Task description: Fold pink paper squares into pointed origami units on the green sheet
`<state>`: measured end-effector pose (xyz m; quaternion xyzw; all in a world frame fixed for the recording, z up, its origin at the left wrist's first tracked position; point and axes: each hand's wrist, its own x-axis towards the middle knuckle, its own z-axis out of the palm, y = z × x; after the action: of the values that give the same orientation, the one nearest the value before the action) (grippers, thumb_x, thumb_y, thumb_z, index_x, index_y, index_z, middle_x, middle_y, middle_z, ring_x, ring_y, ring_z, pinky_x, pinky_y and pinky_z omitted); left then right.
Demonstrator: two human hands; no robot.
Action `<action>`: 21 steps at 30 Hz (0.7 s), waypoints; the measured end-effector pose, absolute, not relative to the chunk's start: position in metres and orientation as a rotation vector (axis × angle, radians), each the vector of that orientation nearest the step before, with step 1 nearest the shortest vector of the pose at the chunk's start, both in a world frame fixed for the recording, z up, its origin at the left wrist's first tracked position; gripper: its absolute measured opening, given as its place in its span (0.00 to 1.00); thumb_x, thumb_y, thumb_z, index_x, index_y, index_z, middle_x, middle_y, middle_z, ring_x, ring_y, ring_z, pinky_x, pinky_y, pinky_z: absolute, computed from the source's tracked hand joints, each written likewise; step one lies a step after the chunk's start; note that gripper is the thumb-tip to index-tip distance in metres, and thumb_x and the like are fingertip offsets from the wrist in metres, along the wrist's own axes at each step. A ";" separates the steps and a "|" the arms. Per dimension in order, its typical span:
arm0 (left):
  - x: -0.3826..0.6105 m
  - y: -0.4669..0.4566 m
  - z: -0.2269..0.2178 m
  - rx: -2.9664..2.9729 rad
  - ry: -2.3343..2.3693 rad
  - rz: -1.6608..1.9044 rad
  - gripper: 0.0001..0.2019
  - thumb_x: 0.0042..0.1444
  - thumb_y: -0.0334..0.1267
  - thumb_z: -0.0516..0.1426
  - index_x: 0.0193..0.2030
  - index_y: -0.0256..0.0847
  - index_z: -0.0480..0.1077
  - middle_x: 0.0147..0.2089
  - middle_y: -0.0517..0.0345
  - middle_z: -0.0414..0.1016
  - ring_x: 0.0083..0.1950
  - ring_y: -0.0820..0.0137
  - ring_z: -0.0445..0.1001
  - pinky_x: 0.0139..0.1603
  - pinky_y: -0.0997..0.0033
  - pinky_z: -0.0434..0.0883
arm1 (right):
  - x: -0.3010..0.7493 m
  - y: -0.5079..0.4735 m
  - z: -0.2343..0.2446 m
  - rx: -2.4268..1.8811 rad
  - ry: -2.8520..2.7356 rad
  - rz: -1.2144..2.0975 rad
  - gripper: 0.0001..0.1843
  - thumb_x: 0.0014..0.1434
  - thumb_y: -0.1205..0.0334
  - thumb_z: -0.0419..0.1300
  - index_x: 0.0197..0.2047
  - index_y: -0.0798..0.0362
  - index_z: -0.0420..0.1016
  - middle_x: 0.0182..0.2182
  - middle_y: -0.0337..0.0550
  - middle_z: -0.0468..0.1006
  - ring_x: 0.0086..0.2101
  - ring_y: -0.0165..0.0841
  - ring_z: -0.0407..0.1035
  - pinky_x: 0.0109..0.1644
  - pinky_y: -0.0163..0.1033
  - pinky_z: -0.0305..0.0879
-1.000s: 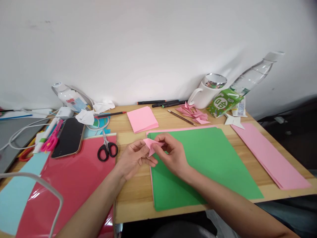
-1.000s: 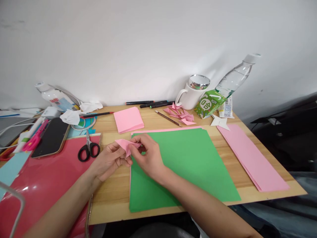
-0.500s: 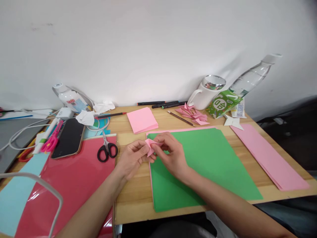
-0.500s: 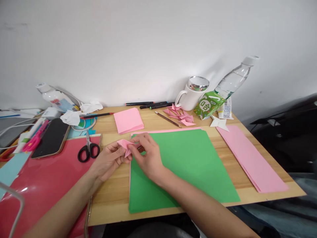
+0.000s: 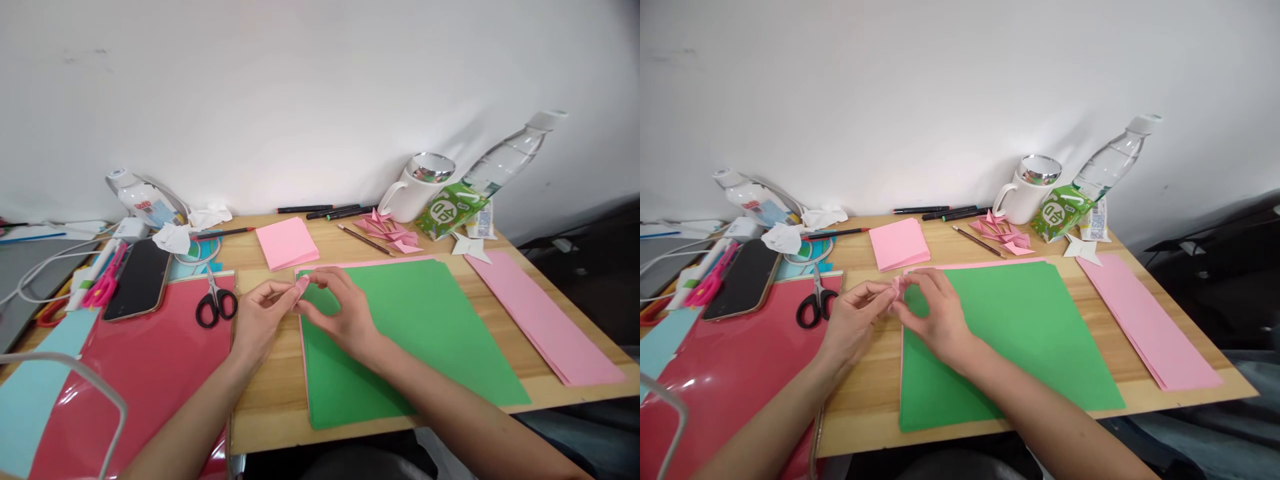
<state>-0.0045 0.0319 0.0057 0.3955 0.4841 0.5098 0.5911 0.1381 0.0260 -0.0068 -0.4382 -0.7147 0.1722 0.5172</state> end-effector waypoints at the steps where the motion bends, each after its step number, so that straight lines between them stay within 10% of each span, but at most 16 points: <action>1: -0.005 0.032 0.005 0.948 1.142 1.189 0.08 0.42 0.38 0.67 0.26 0.37 0.76 0.27 0.60 0.77 0.28 0.75 0.74 0.32 0.79 0.72 | 0.138 0.026 -0.008 -1.064 -1.704 0.456 0.11 0.54 0.65 0.64 0.42 0.52 0.70 0.36 0.45 0.75 0.38 0.34 0.69 0.42 0.40 0.68; 13: -0.002 0.028 0.008 0.874 1.038 1.154 0.08 0.42 0.37 0.67 0.28 0.37 0.76 0.33 0.56 0.78 0.34 0.70 0.76 0.38 0.71 0.74 | 0.137 0.027 -0.006 -0.987 -1.414 0.849 0.04 0.57 0.62 0.61 0.33 0.52 0.72 0.35 0.44 0.76 0.37 0.33 0.72 0.42 0.40 0.71; 21: -0.007 0.032 0.013 0.806 0.949 1.112 0.25 0.39 0.32 0.68 0.48 0.41 0.73 0.49 0.50 0.75 0.46 0.66 0.75 0.43 0.71 0.72 | 0.135 0.026 -0.012 -0.946 -1.323 1.035 0.08 0.55 0.59 0.63 0.36 0.53 0.69 0.32 0.41 0.76 0.33 0.31 0.73 0.40 0.40 0.73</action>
<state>-0.0072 0.0315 0.0128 0.3579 0.4212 0.4937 0.6714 0.1355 0.0264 -0.0125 -0.4030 -0.5637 0.4412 0.5703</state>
